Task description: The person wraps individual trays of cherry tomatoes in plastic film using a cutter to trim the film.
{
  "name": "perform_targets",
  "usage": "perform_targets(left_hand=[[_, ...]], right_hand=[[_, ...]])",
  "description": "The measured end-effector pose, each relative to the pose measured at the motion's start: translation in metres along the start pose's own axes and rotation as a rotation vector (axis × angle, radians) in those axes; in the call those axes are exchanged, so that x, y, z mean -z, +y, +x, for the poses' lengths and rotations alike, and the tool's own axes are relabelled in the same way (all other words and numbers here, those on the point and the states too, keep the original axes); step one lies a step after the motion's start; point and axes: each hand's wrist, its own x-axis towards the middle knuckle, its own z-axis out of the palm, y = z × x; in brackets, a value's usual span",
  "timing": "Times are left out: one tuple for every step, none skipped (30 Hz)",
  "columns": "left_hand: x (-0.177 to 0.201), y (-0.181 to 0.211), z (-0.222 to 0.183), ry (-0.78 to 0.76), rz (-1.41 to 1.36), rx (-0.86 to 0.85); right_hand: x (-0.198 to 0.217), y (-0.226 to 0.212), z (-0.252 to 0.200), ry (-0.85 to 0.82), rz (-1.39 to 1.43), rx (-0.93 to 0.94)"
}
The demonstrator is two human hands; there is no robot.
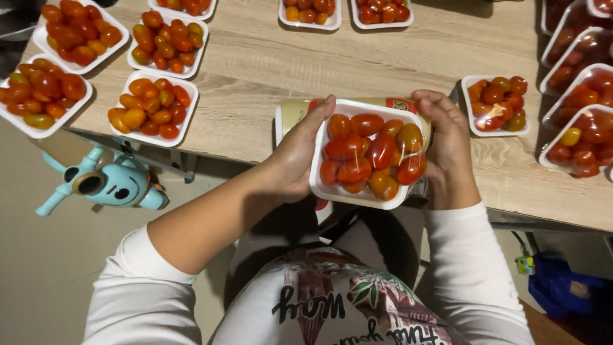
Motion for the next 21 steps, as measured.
perform_targets(left_hand=[[0.004, -0.003, -0.003, 0.037, -0.031, 0.008], [0.008, -0.007, -0.006, 0.043, -0.032, 0.007], [0.012, -0.011, -0.007, 0.075, -0.061, 0.014], [0.015, -0.014, -0.008, 0.107, -0.09, 0.021], [0.021, -0.019, -0.007, 0.11, -0.093, 0.021], [0.026, -0.025, -0.007, 0.132, -0.133, 0.077], [0.032, -0.03, -0.006, 0.152, -0.172, 0.134], [0.03, -0.029, -0.005, 0.155, -0.174, 0.133], [0.027, -0.026, -0.003, 0.153, -0.185, 0.132], [0.024, -0.024, -0.001, 0.151, -0.195, 0.132], [0.024, -0.023, -0.002, 0.15, -0.192, 0.145], [0.024, -0.023, -0.001, 0.155, -0.216, 0.137], [0.024, -0.024, -0.001, 0.16, -0.24, 0.136], [0.024, -0.025, 0.0, 0.159, -0.236, 0.155], [0.023, -0.025, 0.002, 0.183, -0.278, 0.149], [0.023, -0.025, 0.004, 0.209, -0.32, 0.143], [0.029, -0.027, 0.004, 0.209, -0.317, 0.162], [0.036, -0.028, 0.005, 0.232, -0.344, 0.182], [0.041, -0.029, 0.007, 0.251, -0.369, 0.198], [0.037, -0.024, 0.005, 0.247, -0.366, 0.213], [0.033, -0.019, 0.003, 0.252, -0.233, 0.254]], right_hand=[[0.004, 0.004, 0.006, 0.041, 0.011, 0.003], [0.008, 0.011, 0.014, 0.038, 0.014, -0.002], [0.014, 0.015, 0.023, 0.118, 0.075, -0.067], [0.019, 0.02, 0.033, 0.198, 0.136, -0.132], [0.009, 0.009, 0.03, 0.196, 0.135, -0.136], [-0.001, -0.001, 0.026, 0.222, 0.202, -0.2], [-0.011, -0.011, 0.023, 0.249, 0.27, -0.262], [-0.01, -0.013, 0.024, 0.248, 0.27, -0.265], [-0.009, -0.015, 0.025, 0.222, 0.324, -0.294], [-0.008, -0.018, 0.027, 0.197, 0.379, -0.323], [-0.005, -0.022, 0.022, 0.21, 0.381, -0.322], [-0.002, -0.026, 0.017, 0.136, 0.321, -0.333], [0.003, -0.029, 0.011, 0.068, 0.26, -0.344], [0.006, -0.033, -0.003, 0.087, 0.263, -0.344], [0.008, -0.038, -0.016, 0.1, 0.147, -0.235], [0.009, -0.042, -0.028, 0.115, 0.029, -0.127], [0.022, -0.039, -0.042, 0.133, 0.029, -0.131], [0.035, -0.036, -0.056, 0.187, -0.034, -0.015], [0.048, -0.035, -0.068, 0.239, -0.1, 0.105], [0.051, -0.032, -0.083, 0.255, -0.105, 0.105], [0.055, -0.03, -0.099, -0.014, 0.026, -0.034]])
